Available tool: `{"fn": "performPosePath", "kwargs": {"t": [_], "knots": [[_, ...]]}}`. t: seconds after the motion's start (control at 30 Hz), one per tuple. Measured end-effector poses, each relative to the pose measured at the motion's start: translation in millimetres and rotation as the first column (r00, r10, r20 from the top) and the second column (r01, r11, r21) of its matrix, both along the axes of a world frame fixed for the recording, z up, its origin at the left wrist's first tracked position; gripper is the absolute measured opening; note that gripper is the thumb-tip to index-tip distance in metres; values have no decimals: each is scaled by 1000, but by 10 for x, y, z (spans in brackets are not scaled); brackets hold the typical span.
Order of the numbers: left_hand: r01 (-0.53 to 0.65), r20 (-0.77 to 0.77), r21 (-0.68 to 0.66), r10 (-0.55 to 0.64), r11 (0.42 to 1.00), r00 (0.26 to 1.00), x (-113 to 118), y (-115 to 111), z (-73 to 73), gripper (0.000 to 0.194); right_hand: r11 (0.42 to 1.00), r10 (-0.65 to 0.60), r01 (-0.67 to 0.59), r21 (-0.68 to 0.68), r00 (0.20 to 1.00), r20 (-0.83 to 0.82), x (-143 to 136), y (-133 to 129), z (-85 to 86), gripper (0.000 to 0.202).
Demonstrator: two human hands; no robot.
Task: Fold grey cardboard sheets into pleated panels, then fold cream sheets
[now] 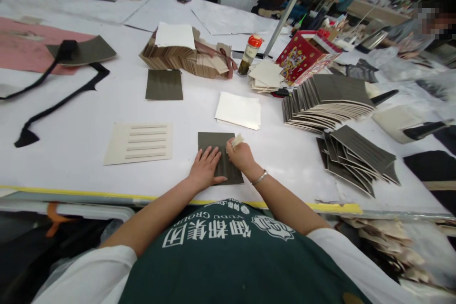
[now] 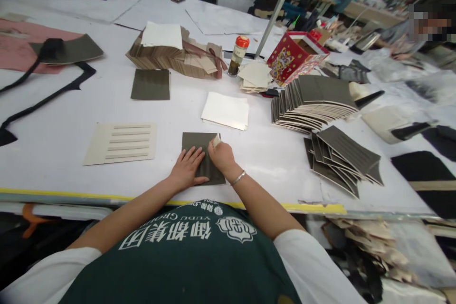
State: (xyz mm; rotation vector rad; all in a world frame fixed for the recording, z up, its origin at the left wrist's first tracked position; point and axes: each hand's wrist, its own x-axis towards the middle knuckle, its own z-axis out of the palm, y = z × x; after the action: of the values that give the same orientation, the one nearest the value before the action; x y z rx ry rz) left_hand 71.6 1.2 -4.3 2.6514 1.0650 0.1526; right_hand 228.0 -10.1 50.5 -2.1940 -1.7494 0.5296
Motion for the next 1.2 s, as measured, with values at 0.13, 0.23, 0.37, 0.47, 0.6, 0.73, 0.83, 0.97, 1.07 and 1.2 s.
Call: {"fn": "performPosePath", "kwargs": {"t": [0.13,0.23,0.37,0.47,0.6,0.73,0.83,0.97,1.07,1.2], "knots": [[-8,5,-51,8,999,1000,-20,22,42,88,973,23,-86,-216,960,-279,-11,-518,-26,28],[58,-5,-127,-59,990,998,-83,85,95,98,989,-28,-24,-148,939,-342,-18,-383,-29,30],[97,-11,-172,-100,980,995,-152,153,144,100,998,-32,38,43,992,-124,-74,148,-11,34],[60,5,-149,-60,987,998,-160,145,123,100,999,32,-32,10,999,-40,-123,-9,-12,33],[-20,8,-103,21,994,1000,-155,105,74,105,993,98,-104,-65,991,-91,-164,-375,-23,30],[-73,-30,-80,71,994,997,-147,70,86,105,999,41,-41,31,999,-7,-226,10,-1,31],[-89,-43,-77,86,993,995,-135,46,103,104,998,24,-24,54,1000,0,-266,100,34,29],[-74,-38,-96,71,993,997,-184,87,97,105,980,68,-110,-169,969,-239,-238,-357,13,27],[35,-42,-140,-41,989,998,-295,204,109,109,983,33,-96,-158,932,-362,-226,-322,-38,29],[97,-73,-138,-108,986,991,-414,343,159,107,997,32,-21,74,988,-150,-318,205,-56,31]]}}
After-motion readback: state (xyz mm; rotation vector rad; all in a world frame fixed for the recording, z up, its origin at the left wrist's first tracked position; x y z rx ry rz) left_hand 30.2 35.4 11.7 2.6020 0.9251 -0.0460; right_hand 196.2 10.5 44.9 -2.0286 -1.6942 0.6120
